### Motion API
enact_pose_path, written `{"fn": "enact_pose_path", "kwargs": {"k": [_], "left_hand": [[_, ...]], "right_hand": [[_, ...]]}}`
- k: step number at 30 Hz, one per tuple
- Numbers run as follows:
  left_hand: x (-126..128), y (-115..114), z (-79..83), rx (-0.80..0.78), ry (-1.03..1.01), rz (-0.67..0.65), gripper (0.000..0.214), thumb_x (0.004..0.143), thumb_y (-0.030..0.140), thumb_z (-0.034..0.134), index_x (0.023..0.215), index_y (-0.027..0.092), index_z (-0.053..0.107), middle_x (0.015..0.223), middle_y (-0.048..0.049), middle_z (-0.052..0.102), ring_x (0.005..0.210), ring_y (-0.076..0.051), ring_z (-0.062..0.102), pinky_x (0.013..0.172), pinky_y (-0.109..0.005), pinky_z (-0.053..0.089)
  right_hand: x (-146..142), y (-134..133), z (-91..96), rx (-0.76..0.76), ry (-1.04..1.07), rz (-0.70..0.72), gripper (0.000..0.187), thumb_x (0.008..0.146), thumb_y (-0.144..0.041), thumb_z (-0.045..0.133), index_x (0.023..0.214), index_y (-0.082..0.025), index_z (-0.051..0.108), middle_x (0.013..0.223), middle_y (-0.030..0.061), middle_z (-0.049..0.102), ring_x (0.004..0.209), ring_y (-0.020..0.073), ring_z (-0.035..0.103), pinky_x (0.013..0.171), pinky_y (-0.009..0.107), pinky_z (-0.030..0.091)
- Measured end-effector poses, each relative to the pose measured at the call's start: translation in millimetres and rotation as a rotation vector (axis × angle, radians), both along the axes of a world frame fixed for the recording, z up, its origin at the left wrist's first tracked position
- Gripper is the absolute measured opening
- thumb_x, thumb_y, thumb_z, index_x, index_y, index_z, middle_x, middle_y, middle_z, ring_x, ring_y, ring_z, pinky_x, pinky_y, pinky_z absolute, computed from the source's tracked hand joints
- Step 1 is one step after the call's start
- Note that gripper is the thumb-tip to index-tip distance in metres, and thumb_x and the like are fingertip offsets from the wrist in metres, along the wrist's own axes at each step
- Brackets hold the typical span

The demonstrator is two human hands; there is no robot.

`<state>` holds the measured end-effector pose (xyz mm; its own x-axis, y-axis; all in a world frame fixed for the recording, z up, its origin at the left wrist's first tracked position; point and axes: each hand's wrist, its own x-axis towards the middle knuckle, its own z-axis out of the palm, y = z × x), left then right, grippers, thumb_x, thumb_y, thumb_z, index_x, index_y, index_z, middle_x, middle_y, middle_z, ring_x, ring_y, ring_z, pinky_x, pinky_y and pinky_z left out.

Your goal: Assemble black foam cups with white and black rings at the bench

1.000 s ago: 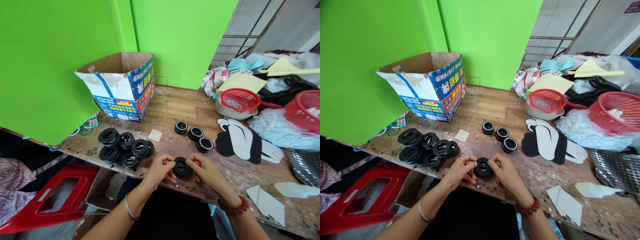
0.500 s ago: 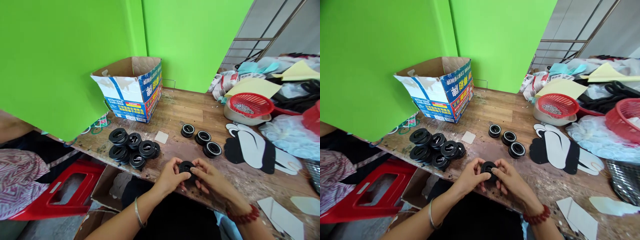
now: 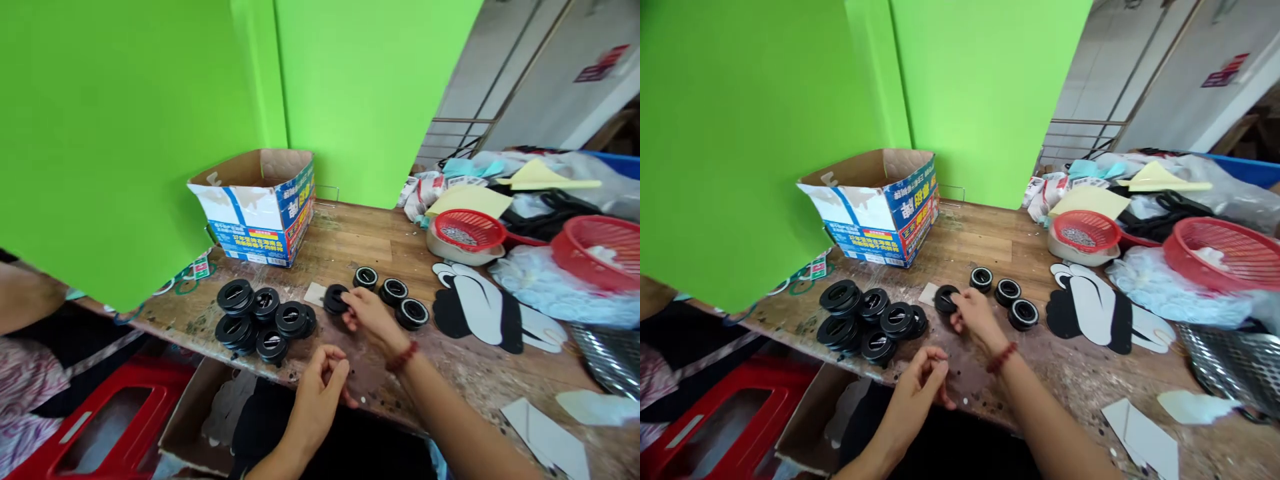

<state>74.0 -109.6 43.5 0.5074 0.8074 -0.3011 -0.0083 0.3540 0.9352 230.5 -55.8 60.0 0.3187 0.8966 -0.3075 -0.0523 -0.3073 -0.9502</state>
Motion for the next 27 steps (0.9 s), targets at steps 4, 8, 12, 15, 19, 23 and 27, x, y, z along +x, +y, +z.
{"fn": "enact_pose_path", "kwargs": {"k": [4, 8, 12, 15, 19, 23, 27], "left_hand": [[-6, 1, -3.9, 0.011, 0.067, -0.073, 0.056, 0.072, 0.071, 0.062, 0.087, 0.017, 0.054, 0.058, 0.0051, 0.049, 0.051, -0.012, 0.053, 0.053, -0.026, 0.053], [-8, 6, -6.8, -0.017, 0.089, -0.070, 0.065, 0.062, 0.079, 0.066, 0.081, 0.018, 0.057, 0.056, 0.0047, 0.048, 0.052, -0.013, 0.052, 0.056, -0.027, 0.054], [-7, 10, -6.2, -0.018, 0.113, -0.081, 0.064, 0.058, 0.079, 0.069, 0.077, 0.018, 0.060, 0.056, 0.0036, 0.050, 0.053, -0.015, 0.054, 0.057, -0.029, 0.054], [-1, 13, -5.5, -0.036, 0.117, -0.101, 0.064, 0.054, 0.079, 0.072, 0.074, 0.018, 0.061, 0.057, 0.0032, 0.051, 0.054, -0.015, 0.053, 0.056, -0.031, 0.055], [11, 14, -4.3, -0.001, 0.141, -0.165, 0.064, 0.053, 0.078, 0.072, 0.073, 0.018, 0.061, 0.056, 0.0031, 0.052, 0.053, -0.015, 0.054, 0.055, -0.028, 0.052], [20, 10, -2.8, -0.010, 0.141, -0.215, 0.065, 0.052, 0.079, 0.073, 0.072, 0.018, 0.061, 0.055, 0.0031, 0.051, 0.053, -0.015, 0.053, 0.055, -0.027, 0.052], [25, 6, -1.0, -0.039, 0.129, -0.208, 0.062, 0.053, 0.076, 0.075, 0.072, 0.018, 0.060, 0.057, 0.0036, 0.050, 0.054, -0.013, 0.050, 0.057, -0.029, 0.054]], "right_hand": [[-22, 40, -7.3, -0.012, -0.048, 0.032, 0.017, 0.085, -0.033, 0.053, 0.079, -0.022, 0.041, 0.044, -0.0094, 0.046, 0.035, 0.0107, 0.045, 0.037, 0.020, 0.032], [-15, 16, -6.3, 0.087, -0.221, 0.011, 0.012, 0.080, -0.023, 0.061, 0.086, -0.020, 0.051, 0.055, -0.0070, 0.051, 0.051, 0.0118, 0.050, 0.052, 0.022, 0.039], [34, -46, -1.6, 0.265, -0.820, -0.100, 0.002, 0.082, -0.019, 0.059, 0.084, -0.018, 0.059, 0.086, 0.0044, 0.061, 0.084, 0.0187, 0.054, 0.080, 0.031, 0.042], [90, -85, -2.5, 0.015, -1.297, -0.223, 0.013, 0.091, -0.023, 0.054, 0.089, -0.016, 0.064, 0.097, 0.0100, 0.063, 0.096, 0.0227, 0.054, 0.087, 0.033, 0.042], [152, -119, -8.0, -0.386, -1.475, -0.352, 0.025, 0.092, -0.025, 0.055, 0.099, -0.005, 0.068, 0.102, 0.0222, 0.067, 0.100, 0.0314, 0.056, 0.087, 0.040, 0.041], [176, -132, -16.1, -0.507, -1.469, -0.332, 0.027, 0.090, -0.027, 0.058, 0.087, -0.002, 0.070, 0.092, 0.0253, 0.070, 0.091, 0.0338, 0.060, 0.080, 0.038, 0.041], [182, -134, -19.5, -0.563, -1.434, -0.319, 0.032, 0.094, -0.026, 0.050, 0.081, -0.007, 0.072, 0.082, 0.0215, 0.072, 0.083, 0.0299, 0.066, 0.070, 0.033, 0.040]]}}
